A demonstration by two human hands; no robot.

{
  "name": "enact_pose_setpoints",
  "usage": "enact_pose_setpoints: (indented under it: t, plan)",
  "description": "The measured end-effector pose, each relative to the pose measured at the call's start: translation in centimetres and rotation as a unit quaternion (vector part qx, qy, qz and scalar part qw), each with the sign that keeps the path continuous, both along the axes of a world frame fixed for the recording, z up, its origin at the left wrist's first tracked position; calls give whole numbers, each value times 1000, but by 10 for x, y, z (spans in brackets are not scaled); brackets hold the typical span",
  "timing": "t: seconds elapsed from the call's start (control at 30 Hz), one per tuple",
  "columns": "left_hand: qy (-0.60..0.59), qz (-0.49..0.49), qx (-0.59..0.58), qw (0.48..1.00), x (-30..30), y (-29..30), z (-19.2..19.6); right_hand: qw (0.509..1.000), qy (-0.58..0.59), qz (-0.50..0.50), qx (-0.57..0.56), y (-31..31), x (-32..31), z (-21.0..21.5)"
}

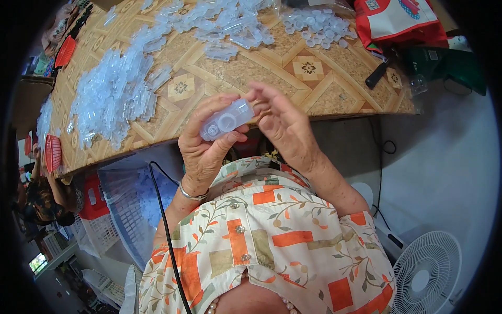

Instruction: The person assembles or inspects small clear plastic components by hand at a workbench.

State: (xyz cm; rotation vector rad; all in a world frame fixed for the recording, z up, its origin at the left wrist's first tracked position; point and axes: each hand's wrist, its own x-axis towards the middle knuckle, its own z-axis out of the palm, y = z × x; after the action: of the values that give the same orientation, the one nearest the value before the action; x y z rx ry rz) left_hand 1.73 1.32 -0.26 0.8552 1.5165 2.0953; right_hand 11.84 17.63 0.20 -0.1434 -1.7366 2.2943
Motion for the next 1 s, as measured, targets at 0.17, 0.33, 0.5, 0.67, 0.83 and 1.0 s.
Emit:
enact_pose_setpoints:
  t: [0.17, 0.33, 0.5, 0.67, 0.83, 1.0]
  plan:
    - [157, 32, -29, 987, -3, 3, -8, 998, -37, -31, 51, -16, -1, 14]
    - [35, -34, -28, 998, 1, -1, -6, 989, -6, -76, 130, -14, -3, 8]
    - [17, -61, 6, 998, 0, -5, 0, 987, 8, -72, 144, -13, -2, 11]
    - [45, -52, 5, 998, -1, -4, 3, 991, 6, -74, 112, -15, 0, 15]
    - [131, -12, 28, 991, 2, -6, 3, 963, 81, -107, 232, -17, -5, 16]
    - [165, 17, 16, 986, 7, -9, 4, 956, 99, -115, 252, -22, -4, 19]
